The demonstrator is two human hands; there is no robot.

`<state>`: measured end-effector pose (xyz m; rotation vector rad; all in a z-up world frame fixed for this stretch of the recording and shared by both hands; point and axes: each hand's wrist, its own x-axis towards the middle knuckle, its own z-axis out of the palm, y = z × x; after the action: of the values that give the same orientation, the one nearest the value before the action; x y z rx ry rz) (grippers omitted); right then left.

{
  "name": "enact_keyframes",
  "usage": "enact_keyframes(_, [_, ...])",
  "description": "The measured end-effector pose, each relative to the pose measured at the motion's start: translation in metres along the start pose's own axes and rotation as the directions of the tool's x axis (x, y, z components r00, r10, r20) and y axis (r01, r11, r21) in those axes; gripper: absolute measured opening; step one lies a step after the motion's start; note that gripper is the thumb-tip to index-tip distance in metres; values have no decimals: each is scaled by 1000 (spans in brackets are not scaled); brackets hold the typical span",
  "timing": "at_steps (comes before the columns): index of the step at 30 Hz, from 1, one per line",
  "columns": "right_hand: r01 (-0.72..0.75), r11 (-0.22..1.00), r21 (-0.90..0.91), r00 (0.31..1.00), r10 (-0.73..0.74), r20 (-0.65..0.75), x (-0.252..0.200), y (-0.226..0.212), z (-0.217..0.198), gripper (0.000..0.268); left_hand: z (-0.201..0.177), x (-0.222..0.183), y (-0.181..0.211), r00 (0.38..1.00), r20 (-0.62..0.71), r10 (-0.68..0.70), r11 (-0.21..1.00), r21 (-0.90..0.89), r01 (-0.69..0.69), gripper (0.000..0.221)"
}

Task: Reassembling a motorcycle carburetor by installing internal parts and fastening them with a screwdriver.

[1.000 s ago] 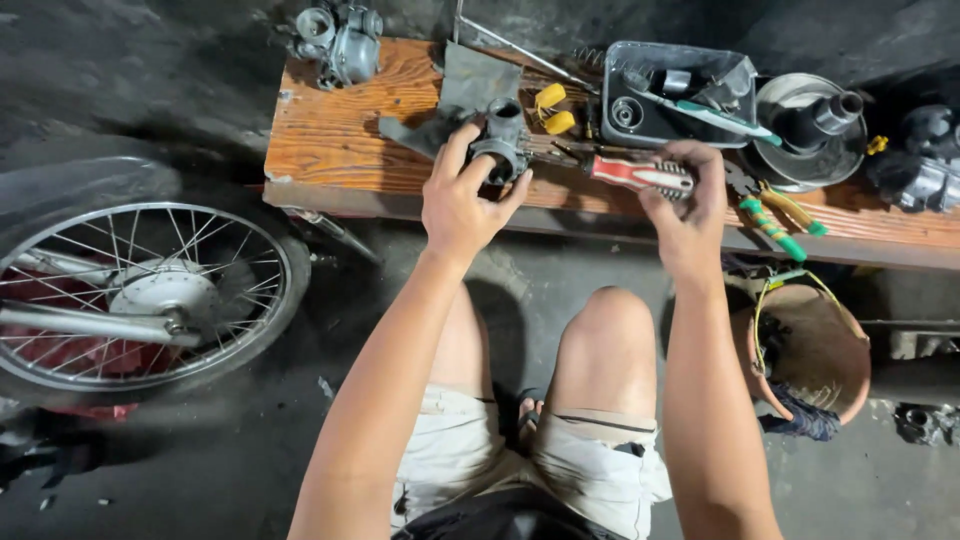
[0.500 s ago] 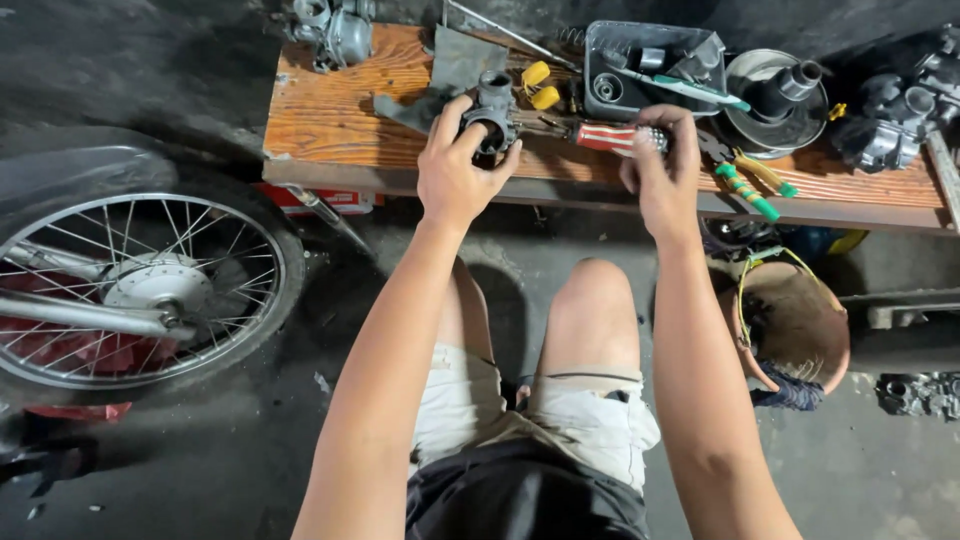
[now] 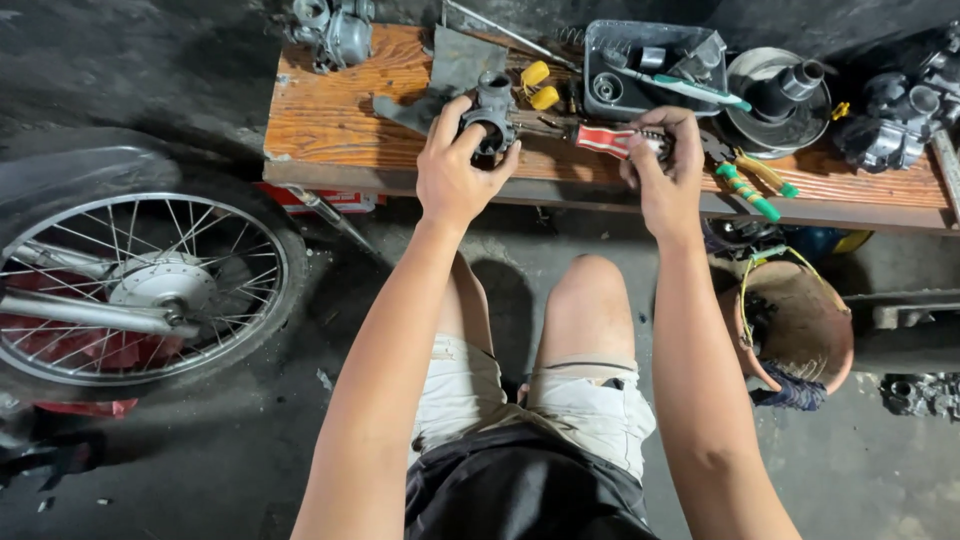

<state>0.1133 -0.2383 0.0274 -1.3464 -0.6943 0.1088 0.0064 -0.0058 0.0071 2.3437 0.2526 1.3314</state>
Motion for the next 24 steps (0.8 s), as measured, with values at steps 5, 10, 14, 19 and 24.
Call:
enact_keyframes(5, [22, 980, -199, 1000, -21, 11, -2, -9, 4, 35, -1, 0, 0, 1000, -8, 6, 1000, -14, -6, 28])
enact_keyframes(10, [-46, 994, -103, 998, 41, -51, 2, -3, 3, 14, -4, 0, 0, 1000, 3, -14, 999, -32, 14, 29])
enact_keyframes(14, [84, 972, -220, 996, -82, 17, 0, -3, -1, 49, -2, -1, 1, 1000, 3, 2, 1000, -23, -2, 27])
enact_keyframes(19, [121, 944, -308, 993, -119, 28, -2, -14, 12, 37, 0, -4, -4, 1000, 0, -6, 1000, -5, 6, 29])
enact_keyframes(24, [106, 972, -209, 994, -112, -16, 0, -5, 3, 39, -2, -3, -3, 1000, 6, -14, 1000, -21, 14, 29])
